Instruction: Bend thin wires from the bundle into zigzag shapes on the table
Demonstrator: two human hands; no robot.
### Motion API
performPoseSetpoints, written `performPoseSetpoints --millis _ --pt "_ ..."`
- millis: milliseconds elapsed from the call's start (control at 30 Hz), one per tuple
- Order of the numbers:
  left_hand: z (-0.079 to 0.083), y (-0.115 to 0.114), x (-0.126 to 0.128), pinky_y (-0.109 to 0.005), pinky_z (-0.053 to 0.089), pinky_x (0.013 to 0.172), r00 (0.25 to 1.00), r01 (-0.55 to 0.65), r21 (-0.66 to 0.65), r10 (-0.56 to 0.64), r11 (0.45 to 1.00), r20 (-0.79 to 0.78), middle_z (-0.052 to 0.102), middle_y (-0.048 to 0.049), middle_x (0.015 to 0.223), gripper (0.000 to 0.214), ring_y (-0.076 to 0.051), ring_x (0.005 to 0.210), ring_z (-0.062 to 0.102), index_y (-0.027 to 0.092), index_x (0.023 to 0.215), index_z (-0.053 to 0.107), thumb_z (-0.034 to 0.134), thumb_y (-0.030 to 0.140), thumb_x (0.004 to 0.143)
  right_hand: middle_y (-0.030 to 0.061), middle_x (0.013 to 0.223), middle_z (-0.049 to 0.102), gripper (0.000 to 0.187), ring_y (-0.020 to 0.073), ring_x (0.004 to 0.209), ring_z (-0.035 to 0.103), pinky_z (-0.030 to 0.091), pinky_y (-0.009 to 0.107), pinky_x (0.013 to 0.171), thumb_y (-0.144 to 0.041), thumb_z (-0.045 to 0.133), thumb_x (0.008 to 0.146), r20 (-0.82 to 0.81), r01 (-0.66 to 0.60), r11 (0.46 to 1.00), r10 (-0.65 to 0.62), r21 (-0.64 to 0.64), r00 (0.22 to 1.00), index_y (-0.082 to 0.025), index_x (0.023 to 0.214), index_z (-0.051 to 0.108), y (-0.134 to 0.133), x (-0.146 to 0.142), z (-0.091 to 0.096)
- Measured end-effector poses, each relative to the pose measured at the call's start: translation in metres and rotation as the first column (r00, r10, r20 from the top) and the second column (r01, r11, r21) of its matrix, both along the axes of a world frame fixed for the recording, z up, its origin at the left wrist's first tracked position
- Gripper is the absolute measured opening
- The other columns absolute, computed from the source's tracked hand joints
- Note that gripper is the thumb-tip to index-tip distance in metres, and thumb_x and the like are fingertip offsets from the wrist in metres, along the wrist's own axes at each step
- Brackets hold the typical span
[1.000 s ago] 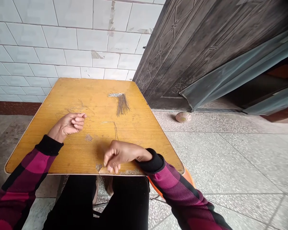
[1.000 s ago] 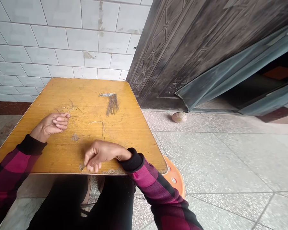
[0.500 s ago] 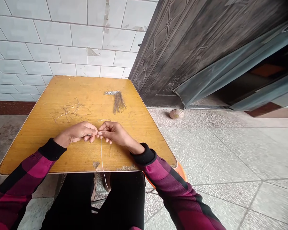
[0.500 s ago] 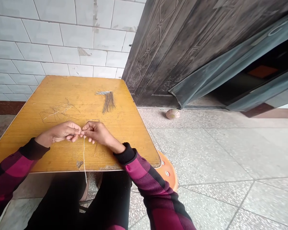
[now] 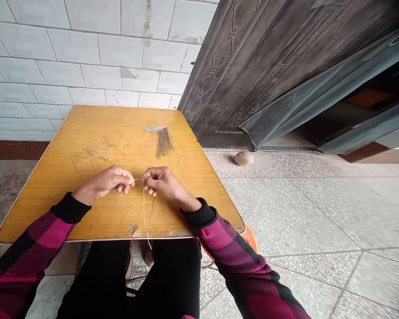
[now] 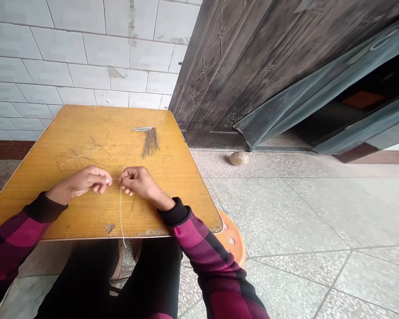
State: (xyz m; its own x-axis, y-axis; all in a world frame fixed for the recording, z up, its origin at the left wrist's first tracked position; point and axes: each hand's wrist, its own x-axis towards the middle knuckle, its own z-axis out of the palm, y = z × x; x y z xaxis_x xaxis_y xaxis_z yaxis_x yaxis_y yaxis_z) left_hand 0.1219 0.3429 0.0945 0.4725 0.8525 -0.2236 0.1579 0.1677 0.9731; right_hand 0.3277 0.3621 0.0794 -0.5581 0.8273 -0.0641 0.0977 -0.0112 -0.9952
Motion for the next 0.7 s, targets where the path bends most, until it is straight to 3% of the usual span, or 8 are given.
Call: performPoseSetpoints --millis 300,400,500,600,700 --pt "0.011 0.001 -0.015 -0.018 0.028 0.042 0.993 -0.103 0.028 0.102 0.994 0.057 0.057 -0.0035 0.048 0.019 -0.006 0.041 0.043 0.012 0.060 0.064 0.063 0.024 0.075 -0.0027 0.055 0.061 0.022 0.0049 0.042 0.052 0.042 0.016 0.038 -0.033 0.070 0.067 -0.055 0.102 0.995 -0.103 -0.020 0.993 -0.015 0.070 0.058 0.015 0.017 0.001" --pt "0.011 0.004 -0.022 -0.018 0.029 0.042 0.979 -0.201 0.054 0.198 0.978 0.056 0.056 -0.0031 0.048 0.018 -0.006 0.041 0.042 0.012 0.057 0.062 0.064 0.022 0.072 -0.0024 0.055 0.061 0.024 0.0045 0.041 0.051 0.041 0.016 0.038 -0.034 0.071 0.066 -0.066 0.180 0.984 -0.179 -0.005 0.982 -0.015 0.069 0.057 0.025 0.027 0.002" --pt "0.009 0.009 -0.026 -0.019 0.032 0.043 0.945 -0.327 0.121 0.328 0.937 0.015 0.056 -0.0027 0.048 0.015 -0.007 0.042 0.043 0.013 0.058 0.062 0.063 0.021 0.071 -0.0016 0.055 0.061 0.024 0.0045 0.041 0.051 0.041 0.016 0.038 -0.033 0.071 0.067 -0.045 0.234 0.972 -0.233 0.006 0.971 -0.015 0.065 0.056 0.035 0.031 -0.001" --pt "0.006 0.012 -0.031 -0.020 0.034 0.046 0.917 -0.369 0.251 0.395 0.895 -0.062 0.057 -0.0027 0.050 0.016 -0.008 0.045 0.045 0.014 0.057 0.062 0.060 0.022 0.071 -0.0014 0.052 0.060 0.020 0.0053 0.041 0.051 0.040 0.015 0.038 -0.029 0.069 0.067 0.029 0.246 0.969 -0.247 0.024 0.969 -0.014 0.064 0.056 0.044 0.027 -0.010" --pt "0.004 0.018 -0.045 -0.021 0.034 0.049 0.829 -0.459 0.411 0.546 0.787 -0.120 0.060 -0.0016 0.054 0.013 -0.009 0.047 0.044 0.015 0.063 0.064 0.057 0.021 0.071 -0.0024 0.047 0.056 0.019 0.0047 0.037 0.047 0.036 0.015 0.035 -0.025 0.067 0.069 0.145 0.263 0.959 -0.277 0.106 0.950 -0.015 0.060 0.055 0.051 0.021 -0.019"
